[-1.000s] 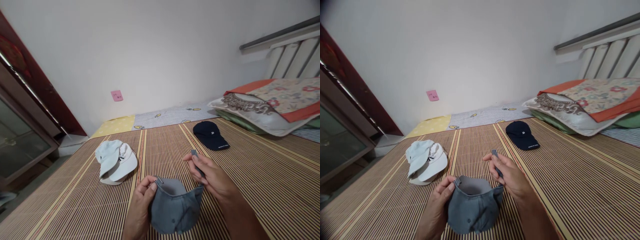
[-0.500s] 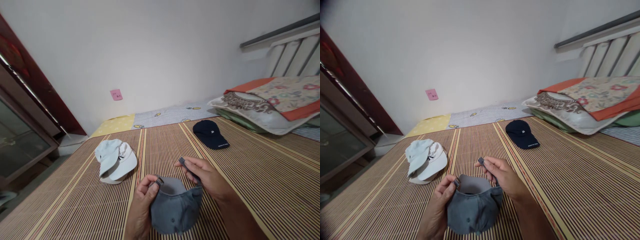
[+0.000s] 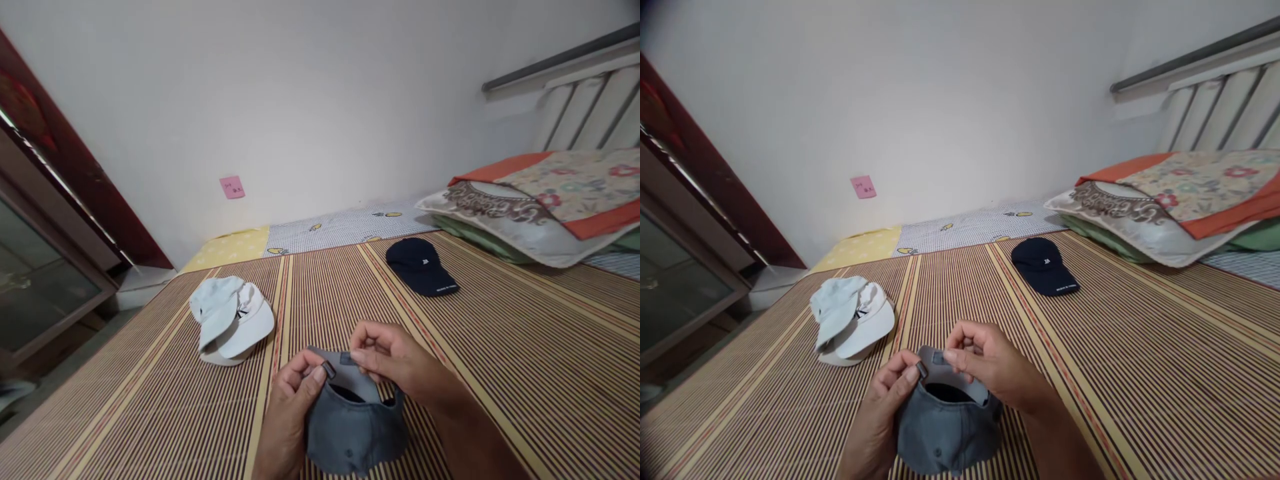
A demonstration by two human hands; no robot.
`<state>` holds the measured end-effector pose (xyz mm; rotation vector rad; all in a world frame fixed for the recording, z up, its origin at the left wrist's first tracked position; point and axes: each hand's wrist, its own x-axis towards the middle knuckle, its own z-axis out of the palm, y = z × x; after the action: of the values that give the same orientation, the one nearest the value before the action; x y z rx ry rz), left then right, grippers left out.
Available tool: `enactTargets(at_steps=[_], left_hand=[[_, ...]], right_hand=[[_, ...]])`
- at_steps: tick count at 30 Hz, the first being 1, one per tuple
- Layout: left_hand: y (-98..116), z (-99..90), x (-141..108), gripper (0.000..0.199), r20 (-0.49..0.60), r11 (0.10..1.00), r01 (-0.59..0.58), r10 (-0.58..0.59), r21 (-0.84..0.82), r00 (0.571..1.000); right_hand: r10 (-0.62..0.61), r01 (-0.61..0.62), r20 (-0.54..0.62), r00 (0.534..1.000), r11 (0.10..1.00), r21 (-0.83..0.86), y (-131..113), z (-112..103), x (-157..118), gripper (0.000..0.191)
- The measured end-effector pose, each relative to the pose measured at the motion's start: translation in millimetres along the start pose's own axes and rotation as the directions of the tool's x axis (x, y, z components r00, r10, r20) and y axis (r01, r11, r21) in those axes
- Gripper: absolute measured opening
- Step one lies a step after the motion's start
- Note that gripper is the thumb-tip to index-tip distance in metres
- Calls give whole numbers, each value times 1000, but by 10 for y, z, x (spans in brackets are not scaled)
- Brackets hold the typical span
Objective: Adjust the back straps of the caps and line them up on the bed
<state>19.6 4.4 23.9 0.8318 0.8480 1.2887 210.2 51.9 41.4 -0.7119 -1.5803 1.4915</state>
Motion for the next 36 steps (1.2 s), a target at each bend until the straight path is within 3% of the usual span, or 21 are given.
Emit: enactTargets(at_steps=[11, 25, 36], left_hand=[[-2, 1, -24, 18, 77, 996, -40, 34, 76, 996], [-10, 19, -26, 21, 53, 995, -48, 43, 92, 998], [-54, -19, -4, 22, 100, 995, -38, 29, 92, 995]], right_hand=[[17, -18, 14, 1000, 999, 48, 50, 74, 31, 23], [99, -103, 52, 994, 990, 97, 19, 119, 41, 35], [84, -90, 84, 993, 993, 72, 44, 117, 31, 31]])
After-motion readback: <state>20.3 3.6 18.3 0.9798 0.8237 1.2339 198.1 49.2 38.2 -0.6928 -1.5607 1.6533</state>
